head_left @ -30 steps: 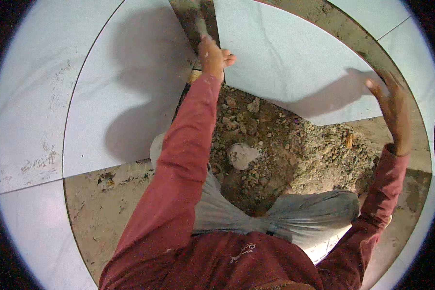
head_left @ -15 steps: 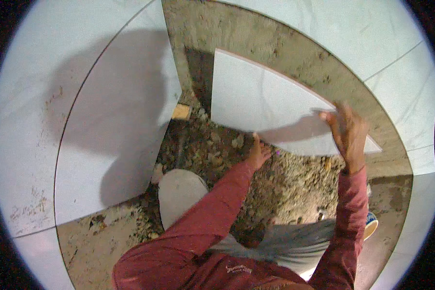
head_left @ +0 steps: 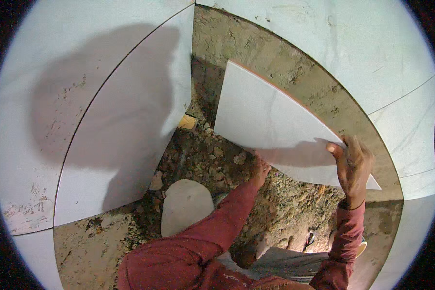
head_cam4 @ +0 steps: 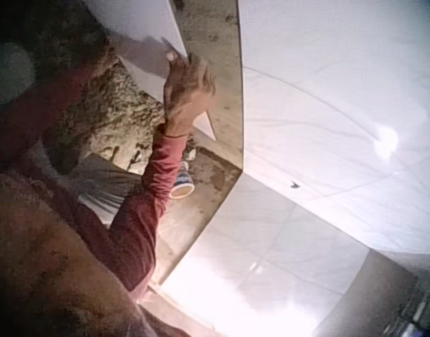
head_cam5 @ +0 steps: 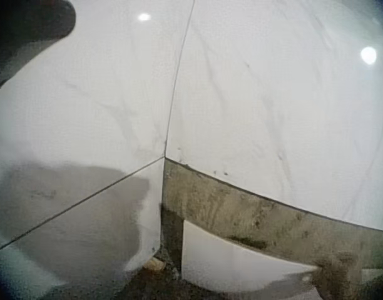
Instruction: The person mixes cement in a bucket by hand, applies it to a wall using a scraper, and then positions and presses a tile onto the prepared surface.
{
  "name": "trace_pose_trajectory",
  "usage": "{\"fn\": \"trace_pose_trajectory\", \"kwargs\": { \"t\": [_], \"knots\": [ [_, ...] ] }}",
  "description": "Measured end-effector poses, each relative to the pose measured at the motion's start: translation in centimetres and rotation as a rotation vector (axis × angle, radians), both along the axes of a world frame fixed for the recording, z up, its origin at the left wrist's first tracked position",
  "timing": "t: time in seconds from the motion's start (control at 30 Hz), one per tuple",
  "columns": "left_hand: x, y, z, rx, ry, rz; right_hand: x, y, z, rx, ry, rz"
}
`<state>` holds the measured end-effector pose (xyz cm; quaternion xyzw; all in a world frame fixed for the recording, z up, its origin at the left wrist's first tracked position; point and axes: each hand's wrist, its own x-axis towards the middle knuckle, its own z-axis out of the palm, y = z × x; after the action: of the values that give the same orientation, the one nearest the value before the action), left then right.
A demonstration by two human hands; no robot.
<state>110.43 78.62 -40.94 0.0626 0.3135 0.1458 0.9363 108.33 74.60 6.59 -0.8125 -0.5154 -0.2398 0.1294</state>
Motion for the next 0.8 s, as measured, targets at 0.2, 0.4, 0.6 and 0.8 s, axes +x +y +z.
{"fn": "trace_pose_trajectory", "kwargs": {
  "t": [0.2,0.4,0.6,0.8],
  "knots": [
    [-0.3,5.9,1.4,0.142,-0.064,0.047,1.3,4.5,2.0,0.027,0.005,0.002],
    [-0.3,10.0,1.8,0.571,-0.035,0.065,2.4,10.6,2.8,-0.021,-0.075,0.023],
    [0.9,10.9,1.9,0.266,0.080,0.234,2.8,14.0,2.7,-0.076,-0.114,-0.007],
    [1.5,11.3,1.0,0.256,0.091,0.203,3.9,15.2,2.2,-0.043,-0.125,-0.013]
  ]
}}
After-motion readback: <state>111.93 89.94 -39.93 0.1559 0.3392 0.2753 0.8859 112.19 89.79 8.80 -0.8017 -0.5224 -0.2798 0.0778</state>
